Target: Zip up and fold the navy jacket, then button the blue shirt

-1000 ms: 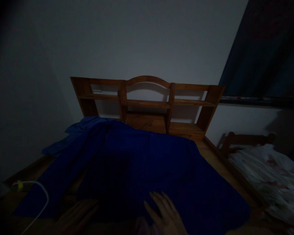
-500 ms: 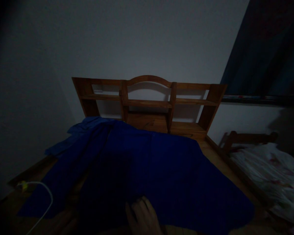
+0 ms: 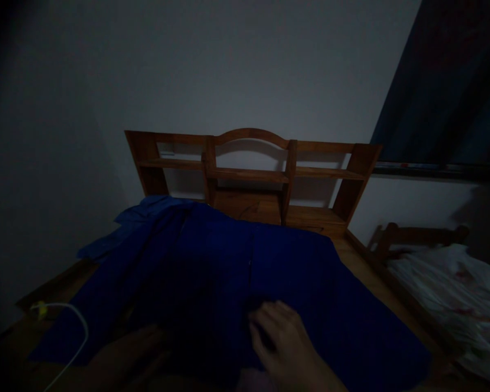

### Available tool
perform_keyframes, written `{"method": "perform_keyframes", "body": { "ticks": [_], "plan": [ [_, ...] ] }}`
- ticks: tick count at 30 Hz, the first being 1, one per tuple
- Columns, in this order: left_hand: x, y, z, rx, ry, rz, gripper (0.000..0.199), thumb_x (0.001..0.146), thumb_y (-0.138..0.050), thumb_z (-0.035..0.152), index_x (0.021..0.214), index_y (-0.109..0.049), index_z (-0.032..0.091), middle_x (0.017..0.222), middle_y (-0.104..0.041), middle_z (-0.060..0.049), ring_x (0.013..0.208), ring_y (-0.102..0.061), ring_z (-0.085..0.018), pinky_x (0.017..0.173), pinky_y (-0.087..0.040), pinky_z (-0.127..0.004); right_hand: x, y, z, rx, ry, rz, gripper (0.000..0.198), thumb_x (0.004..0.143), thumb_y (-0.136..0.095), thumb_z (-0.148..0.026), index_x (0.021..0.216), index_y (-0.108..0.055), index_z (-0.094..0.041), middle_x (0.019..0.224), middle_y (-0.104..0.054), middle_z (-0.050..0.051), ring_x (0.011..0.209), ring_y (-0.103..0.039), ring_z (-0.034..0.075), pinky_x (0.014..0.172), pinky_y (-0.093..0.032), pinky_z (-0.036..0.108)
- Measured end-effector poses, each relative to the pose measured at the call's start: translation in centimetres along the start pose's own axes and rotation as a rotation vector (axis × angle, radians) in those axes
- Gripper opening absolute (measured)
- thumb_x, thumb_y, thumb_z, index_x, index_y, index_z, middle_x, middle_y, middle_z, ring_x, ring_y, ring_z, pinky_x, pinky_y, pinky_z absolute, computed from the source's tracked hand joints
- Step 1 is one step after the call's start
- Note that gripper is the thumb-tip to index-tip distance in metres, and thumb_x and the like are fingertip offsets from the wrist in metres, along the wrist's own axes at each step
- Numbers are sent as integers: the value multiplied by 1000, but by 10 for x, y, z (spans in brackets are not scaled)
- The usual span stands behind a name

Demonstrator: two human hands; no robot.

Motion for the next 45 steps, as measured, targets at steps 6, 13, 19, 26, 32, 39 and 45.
{"method": "perform_keyframes", "body": {
  "ticks": [6, 13, 19, 26, 32, 39, 45],
  "plan": [
    [169, -69, 39, -447, -55, -258, 28, 87, -44, 38, 94, -61, 18, 88, -61, -2, 78, -56, -11, 71, -42, -20, 100, -3, 116, 259, -203, -25, 17, 83, -46, -22, 84, -62, -16, 86, -60, 2, 81, -54, 12, 75, -37, 24],
    [268, -192, -25, -770, 66, -667, 58, 56, -74, 45, 99, -54, 12, 87, -57, -5, 47, -49, -9, 43, -42, -24, 98, -78, 194, 533, -325, -199, 26, 81, -42, -20, 77, -66, -11, 71, -57, 3, 61, -50, 10, 55, -34, 21],
    [264, -170, -20, -686, -84, -487, 46, 62, -72, 47, 91, -61, 13, 90, -59, -5, 69, -54, -11, 52, -40, -18, 96, -74, 173, 459, -231, -266, 22, 76, -48, -15, 79, -69, -19, 82, -59, 0, 74, -54, 9, 67, -37, 20],
    [261, -160, -15, -614, -108, -358, 34, 73, -65, 42, 86, -57, 12, 79, -59, -2, 74, -54, -10, 66, -39, -18, 97, -63, 158, 337, -179, -254, 18, 76, -50, -15, 78, -68, -20, 85, -59, -2, 75, -53, 9, 68, -36, 21],
    [259, -158, -13, -649, -41, -411, 35, 74, -62, 44, 86, -58, 11, 73, -58, -3, 66, -54, -11, 56, -40, -18, 89, -57, 152, 224, -128, -283, 25, 79, -51, -18, 92, -69, -29, 91, -57, -3, 77, -53, 9, 71, -37, 22],
    [255, -176, -17, -1112, 48, -564, 37, 80, -56, 43, 91, -45, 10, 75, -59, -9, 63, -60, -17, 56, -51, -32, 95, -49, 158, 379, -121, -139, 26, 87, -49, -26, 108, -65, -26, 93, -57, 1, 78, -52, 9, 69, -39, 21],
    [258, -183, -20, -1163, 190, -394, 30, 77, -57, 33, 92, -41, 11, 67, -58, -5, 59, -61, -19, 56, -52, -38, 97, -53, 169, 523, -150, -54, 23, 85, -56, -33, 101, -68, -21, 91, -60, 4, 82, -54, 11, 71, -41, 23]
  ]
}}
Point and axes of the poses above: each hand's wrist, its own x-axis towards the middle knuckle, its own y-axis out of the back of the hand, z = x × y, the point moved 8 cm from there along x, towards the middle knuckle
